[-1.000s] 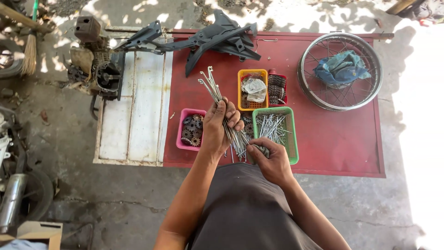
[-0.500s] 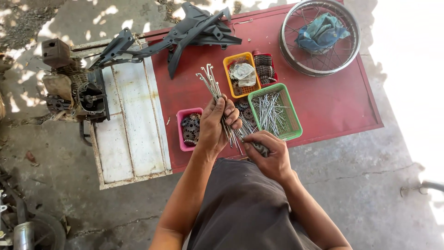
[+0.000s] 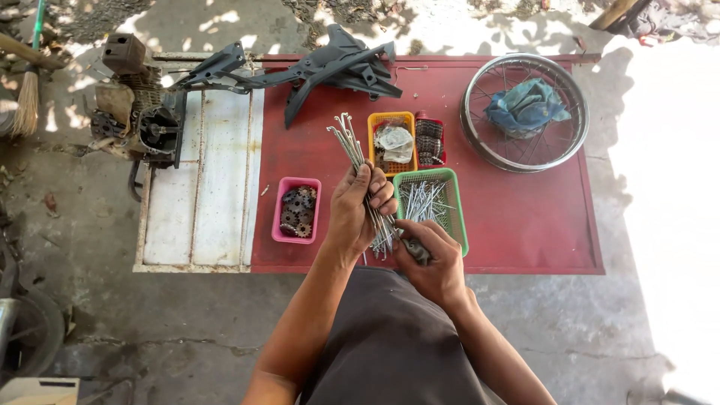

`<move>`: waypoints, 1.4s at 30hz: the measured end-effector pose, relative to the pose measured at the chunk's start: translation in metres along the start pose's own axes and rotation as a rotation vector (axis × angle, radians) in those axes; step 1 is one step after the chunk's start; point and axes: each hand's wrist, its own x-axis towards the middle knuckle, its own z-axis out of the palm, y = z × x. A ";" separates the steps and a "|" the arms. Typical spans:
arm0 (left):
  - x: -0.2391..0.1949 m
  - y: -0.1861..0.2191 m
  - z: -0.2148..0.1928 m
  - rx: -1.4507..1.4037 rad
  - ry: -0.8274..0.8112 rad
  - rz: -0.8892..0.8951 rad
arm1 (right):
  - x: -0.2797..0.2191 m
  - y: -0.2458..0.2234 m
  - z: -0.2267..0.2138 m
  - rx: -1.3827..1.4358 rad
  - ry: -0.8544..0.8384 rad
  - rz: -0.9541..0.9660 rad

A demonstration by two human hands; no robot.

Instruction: The person stands at a red workbench and wipes a bundle of long, thin metal rods with a cloth. They hold the rods in their left hand and use the cloth in their right hand to wipe the surfaces. The rods are then placed back into a green basket on the table.

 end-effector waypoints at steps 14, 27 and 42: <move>0.004 -0.115 0.058 0.012 0.075 0.205 | 0.002 0.058 -0.107 0.071 -0.019 -0.066; -0.001 -0.105 0.054 -0.023 0.161 0.273 | 0.001 0.053 -0.103 0.120 -0.028 -0.002; 0.007 0.053 -0.032 -0.168 0.166 0.184 | 0.003 -0.026 -0.025 0.150 -0.146 0.201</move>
